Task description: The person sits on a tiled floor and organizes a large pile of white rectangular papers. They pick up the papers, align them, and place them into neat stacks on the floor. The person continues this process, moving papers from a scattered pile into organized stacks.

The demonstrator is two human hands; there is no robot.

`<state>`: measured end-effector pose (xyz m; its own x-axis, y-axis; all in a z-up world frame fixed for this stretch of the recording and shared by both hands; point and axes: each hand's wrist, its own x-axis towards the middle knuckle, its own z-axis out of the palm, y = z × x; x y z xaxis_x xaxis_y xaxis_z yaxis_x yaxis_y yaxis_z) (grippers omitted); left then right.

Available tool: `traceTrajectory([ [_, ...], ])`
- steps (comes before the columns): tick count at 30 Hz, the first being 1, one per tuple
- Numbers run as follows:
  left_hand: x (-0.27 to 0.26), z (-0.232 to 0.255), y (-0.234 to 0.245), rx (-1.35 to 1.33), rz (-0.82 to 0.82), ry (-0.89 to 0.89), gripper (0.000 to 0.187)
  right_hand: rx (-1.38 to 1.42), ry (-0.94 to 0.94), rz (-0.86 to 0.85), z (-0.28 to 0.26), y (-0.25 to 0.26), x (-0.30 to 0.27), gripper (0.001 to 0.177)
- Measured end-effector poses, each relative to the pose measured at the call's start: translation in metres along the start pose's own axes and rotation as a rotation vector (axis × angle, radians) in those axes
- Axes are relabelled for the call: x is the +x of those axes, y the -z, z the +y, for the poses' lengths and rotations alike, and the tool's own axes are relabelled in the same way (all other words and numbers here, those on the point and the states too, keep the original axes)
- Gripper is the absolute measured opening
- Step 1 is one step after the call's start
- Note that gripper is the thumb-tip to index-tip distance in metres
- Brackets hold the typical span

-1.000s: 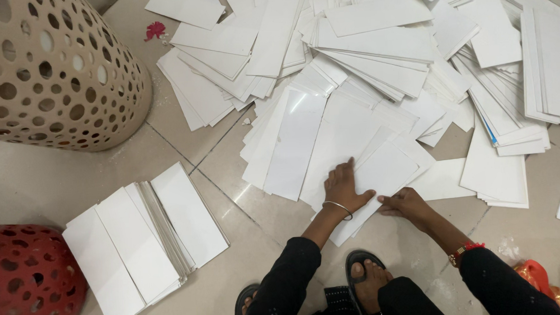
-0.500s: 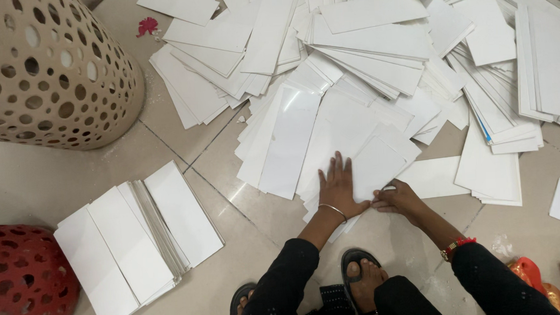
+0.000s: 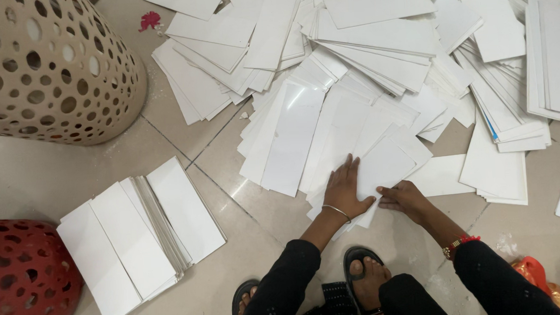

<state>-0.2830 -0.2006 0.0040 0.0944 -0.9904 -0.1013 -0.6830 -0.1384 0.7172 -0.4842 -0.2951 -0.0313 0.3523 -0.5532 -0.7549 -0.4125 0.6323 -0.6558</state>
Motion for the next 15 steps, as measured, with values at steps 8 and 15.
traceTrajectory([
  [8, 0.018, 0.001, 0.011, -0.402, 0.214, 0.307, 0.092, -0.012, 0.123, -0.017, -0.018, -0.026, -0.025, 0.047],
  [15, -0.031, 0.036, 0.086, -0.621, 0.616, 0.076, 0.055, 0.002, 0.493, -0.227, -0.053, -0.095, -0.029, 0.032],
])
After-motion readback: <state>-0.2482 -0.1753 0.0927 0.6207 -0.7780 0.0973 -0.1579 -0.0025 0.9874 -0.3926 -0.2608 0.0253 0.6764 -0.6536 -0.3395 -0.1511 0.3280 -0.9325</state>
